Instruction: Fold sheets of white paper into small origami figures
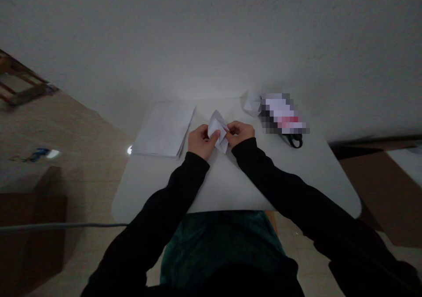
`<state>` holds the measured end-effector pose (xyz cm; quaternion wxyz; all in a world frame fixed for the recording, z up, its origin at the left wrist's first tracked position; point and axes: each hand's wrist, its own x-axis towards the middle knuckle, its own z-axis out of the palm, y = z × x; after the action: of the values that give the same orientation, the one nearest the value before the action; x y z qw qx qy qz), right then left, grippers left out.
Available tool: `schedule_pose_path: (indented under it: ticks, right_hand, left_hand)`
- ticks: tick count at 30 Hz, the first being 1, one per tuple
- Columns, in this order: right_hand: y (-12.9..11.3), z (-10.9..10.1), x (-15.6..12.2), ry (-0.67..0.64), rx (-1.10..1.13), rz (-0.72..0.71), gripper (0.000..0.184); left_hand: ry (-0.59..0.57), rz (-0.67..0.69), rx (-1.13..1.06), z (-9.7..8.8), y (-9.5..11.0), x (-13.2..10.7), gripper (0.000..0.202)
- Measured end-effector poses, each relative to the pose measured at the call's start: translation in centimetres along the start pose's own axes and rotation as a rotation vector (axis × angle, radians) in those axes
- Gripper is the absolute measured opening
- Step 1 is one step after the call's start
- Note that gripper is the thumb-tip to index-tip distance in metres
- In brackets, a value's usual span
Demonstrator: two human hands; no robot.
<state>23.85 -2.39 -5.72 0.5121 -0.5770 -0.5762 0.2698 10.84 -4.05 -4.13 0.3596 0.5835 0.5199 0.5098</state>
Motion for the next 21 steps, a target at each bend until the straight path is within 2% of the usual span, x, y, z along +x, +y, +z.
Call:
schedule_pose_path:
  ticks: [8,13,17,21]
  right_hand:
    - [-1.7,-0.7,-0.7,-0.038,0.04,0.096,0.023]
    - [-2.0,-0.7,-0.8,-0.092,0.156,0.245,0.035]
    - [-1.1,-0.6,-0.5,-0.142,0.081,0.143,0.037]
    - [-0.3,-0.5,0.0,-0.124,0.023,-0.017,0.028]
  left_hand:
    - [0.029,0.011,-0.022,0.2,0.4,0.0,0.013]
    - [0.128,0.001,-0.006,0.3,0.6,-0.2,0.012]
    - [0.154,0.03,0.056,0.4,0.6,-0.2,0.012]
    - [0.17,0.056,0.084,0.3,0.4,-0.1,0.013]
